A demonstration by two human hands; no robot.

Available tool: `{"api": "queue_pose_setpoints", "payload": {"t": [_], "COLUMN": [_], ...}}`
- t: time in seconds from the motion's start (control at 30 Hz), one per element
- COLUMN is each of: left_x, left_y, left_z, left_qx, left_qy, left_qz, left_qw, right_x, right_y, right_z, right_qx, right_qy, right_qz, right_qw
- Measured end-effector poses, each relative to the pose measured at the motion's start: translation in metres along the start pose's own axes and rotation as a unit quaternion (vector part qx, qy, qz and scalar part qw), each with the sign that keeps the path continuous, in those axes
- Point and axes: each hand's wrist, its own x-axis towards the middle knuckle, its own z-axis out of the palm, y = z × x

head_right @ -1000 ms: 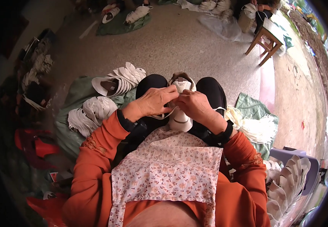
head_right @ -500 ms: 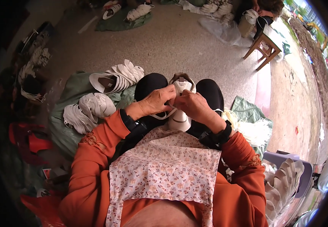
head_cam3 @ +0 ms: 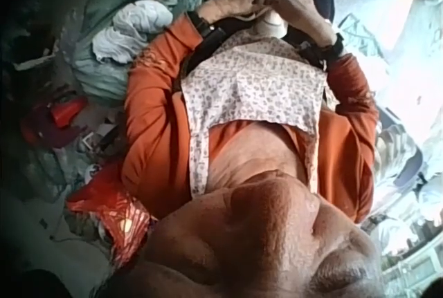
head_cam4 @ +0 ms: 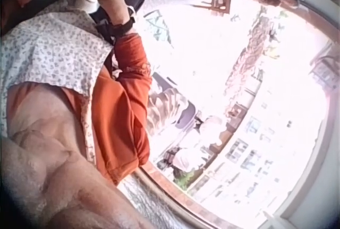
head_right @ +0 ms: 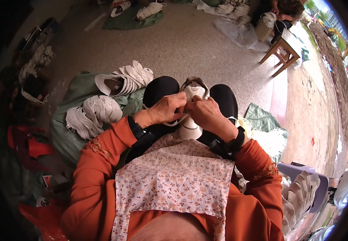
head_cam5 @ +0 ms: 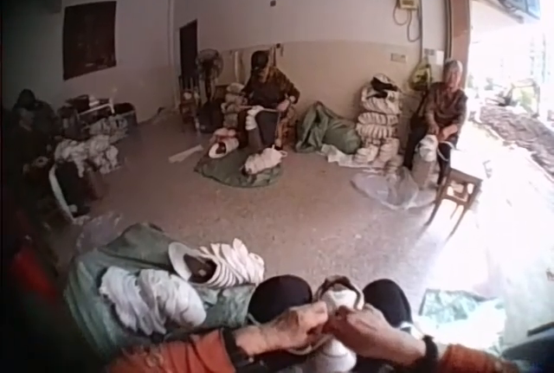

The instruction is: Insert and thread white laces into a sneaker.

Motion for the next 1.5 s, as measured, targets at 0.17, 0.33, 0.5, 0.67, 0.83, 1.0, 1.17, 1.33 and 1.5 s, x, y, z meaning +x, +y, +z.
{"api": "queue_pose_setpoints", "payload": {"t": [0.17,0.33,0.5,0.67,0.83,1.0,1.17,1.33,1.5], "left_x": [0.000,0.000,0.009,0.012,0.026,0.037,0.042,0.046,0.052], "left_y": [-0.001,-0.003,-0.002,0.008,0.029,0.029,0.032,0.035,0.034], "left_z": [0.003,0.004,-0.006,-0.009,-0.004,0.014,0.014,0.016,0.021], "left_qx": [0.007,0.009,-0.010,-0.033,0.086,0.123,0.120,0.123,0.154], "left_qy": [0.015,0.015,-0.039,-0.078,-0.056,-0.017,-0.043,-0.075,-0.084], "left_qz": [0.003,-0.002,-0.020,-0.071,-0.091,-0.002,0.022,0.011,0.011], "left_qw": [1.000,1.000,0.999,0.994,0.991,0.992,0.992,0.990,0.985], "right_x": [0.009,0.011,0.003,-0.017,-0.039,-0.038,-0.031,-0.031,-0.036], "right_y": [-0.001,-0.004,0.043,0.071,0.051,0.034,0.040,0.053,0.063], "right_z": [0.000,0.008,0.030,-0.065,-0.073,-0.048,-0.026,-0.015,-0.007], "right_qx": [0.114,0.131,0.290,0.457,0.538,0.314,0.156,0.160,0.187], "right_qy": [-0.073,-0.048,0.048,0.402,0.242,0.088,0.061,0.069,0.085], "right_qz": [0.088,0.124,0.118,0.167,0.073,0.012,-0.047,-0.061,-0.077], "right_qw": [0.987,0.983,0.949,0.775,0.804,0.945,0.985,0.983,0.976]}}
